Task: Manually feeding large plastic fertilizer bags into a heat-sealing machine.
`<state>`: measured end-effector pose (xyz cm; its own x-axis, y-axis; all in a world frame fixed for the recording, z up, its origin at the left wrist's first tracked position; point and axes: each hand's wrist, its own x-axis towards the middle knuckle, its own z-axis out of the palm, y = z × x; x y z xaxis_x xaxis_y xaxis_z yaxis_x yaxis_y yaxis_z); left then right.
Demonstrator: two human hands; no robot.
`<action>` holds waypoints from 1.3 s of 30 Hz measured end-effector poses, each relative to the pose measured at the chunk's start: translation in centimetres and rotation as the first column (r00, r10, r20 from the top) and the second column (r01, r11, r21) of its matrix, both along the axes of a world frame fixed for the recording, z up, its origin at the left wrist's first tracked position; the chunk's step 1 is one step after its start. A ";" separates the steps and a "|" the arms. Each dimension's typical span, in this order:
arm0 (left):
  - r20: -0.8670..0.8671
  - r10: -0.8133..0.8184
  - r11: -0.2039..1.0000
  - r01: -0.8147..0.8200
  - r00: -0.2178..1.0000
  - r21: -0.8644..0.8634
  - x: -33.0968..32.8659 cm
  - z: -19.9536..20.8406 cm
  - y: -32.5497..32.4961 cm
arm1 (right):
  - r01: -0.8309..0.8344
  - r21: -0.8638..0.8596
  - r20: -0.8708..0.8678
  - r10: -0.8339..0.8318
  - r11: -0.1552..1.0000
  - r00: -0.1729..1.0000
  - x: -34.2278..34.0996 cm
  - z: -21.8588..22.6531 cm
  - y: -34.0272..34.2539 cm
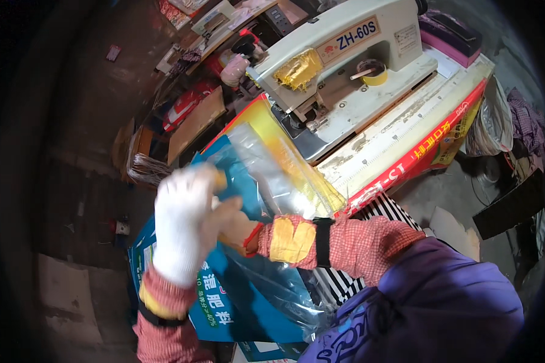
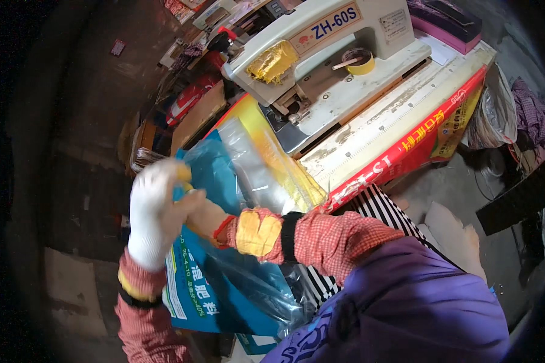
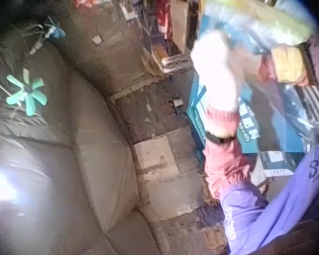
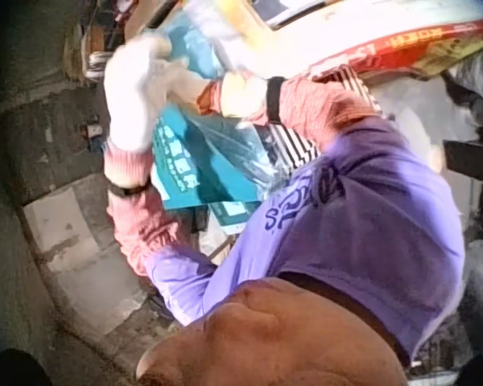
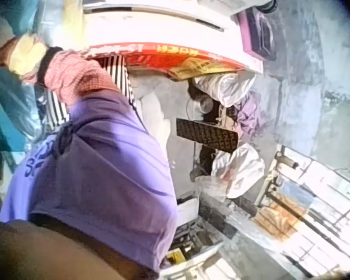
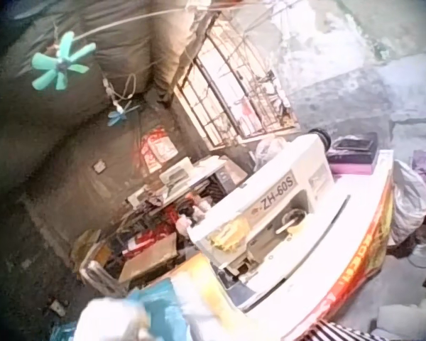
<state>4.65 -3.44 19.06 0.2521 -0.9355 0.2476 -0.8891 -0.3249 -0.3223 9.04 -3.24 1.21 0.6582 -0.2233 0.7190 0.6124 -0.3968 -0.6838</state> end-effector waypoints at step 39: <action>0.615 0.419 0.776 -0.615 0.667 0.138 11.8 2.0 -14.0 | -0.088 -0.691 -0.722 -0.691 0.718 0.033 -16.3 -5.5 -2.6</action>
<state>16.48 -17.45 21.10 0.6397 -0.7369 0.2184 -0.2581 -0.4736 -0.8421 -7.29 -5.86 -4.31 0.7570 -0.5529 -0.3481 -0.6257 -0.7668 -0.1428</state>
